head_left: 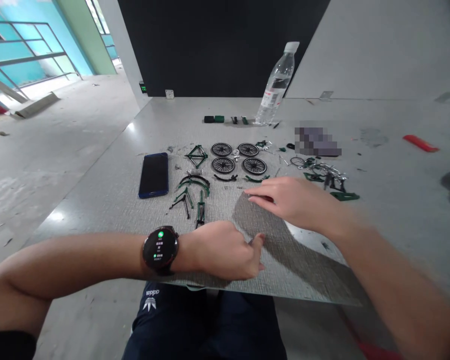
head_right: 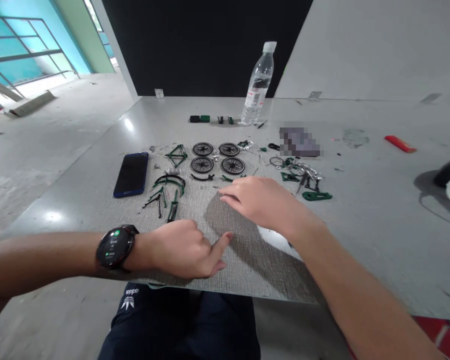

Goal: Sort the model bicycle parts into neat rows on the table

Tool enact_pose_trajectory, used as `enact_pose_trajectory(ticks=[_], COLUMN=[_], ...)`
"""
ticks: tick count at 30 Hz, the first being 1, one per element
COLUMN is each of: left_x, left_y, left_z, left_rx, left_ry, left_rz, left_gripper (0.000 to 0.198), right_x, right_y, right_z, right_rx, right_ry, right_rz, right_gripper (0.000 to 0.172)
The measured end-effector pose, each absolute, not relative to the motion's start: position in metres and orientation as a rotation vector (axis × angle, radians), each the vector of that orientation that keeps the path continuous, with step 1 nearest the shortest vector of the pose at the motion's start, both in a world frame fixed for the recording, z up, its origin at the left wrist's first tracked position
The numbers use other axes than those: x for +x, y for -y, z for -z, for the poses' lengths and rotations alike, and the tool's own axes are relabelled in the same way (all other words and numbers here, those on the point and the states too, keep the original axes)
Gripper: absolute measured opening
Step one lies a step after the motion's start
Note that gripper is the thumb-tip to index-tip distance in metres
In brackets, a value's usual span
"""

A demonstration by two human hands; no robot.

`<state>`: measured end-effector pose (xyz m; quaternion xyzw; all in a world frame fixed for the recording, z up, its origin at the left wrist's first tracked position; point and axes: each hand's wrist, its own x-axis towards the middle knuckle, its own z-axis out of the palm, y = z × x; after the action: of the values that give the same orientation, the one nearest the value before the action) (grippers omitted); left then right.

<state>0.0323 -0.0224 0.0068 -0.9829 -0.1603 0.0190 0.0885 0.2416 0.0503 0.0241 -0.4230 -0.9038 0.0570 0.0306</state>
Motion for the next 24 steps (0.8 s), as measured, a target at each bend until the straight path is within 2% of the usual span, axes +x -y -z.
enact_pose_trajectory(ticks=[14,24], left_x=[0.0294,0.0298], left_y=[0.0223,0.0222], left_z=[0.0004,-0.0013], left_rx=[-2.877,-2.893], left_ry=[0.456,0.456], left_rz=[0.102,0.079], left_gripper=[0.054,0.054], right_x=[0.2407,0.2413], right_y=[-0.0501,-0.0494], right_z=[-0.0246,-0.0271], right_rx=[-1.327,-1.364], right_ry=[2.783,2.772], right_rz=[-0.163,-0.118], right_gripper=[0.042,0.042])
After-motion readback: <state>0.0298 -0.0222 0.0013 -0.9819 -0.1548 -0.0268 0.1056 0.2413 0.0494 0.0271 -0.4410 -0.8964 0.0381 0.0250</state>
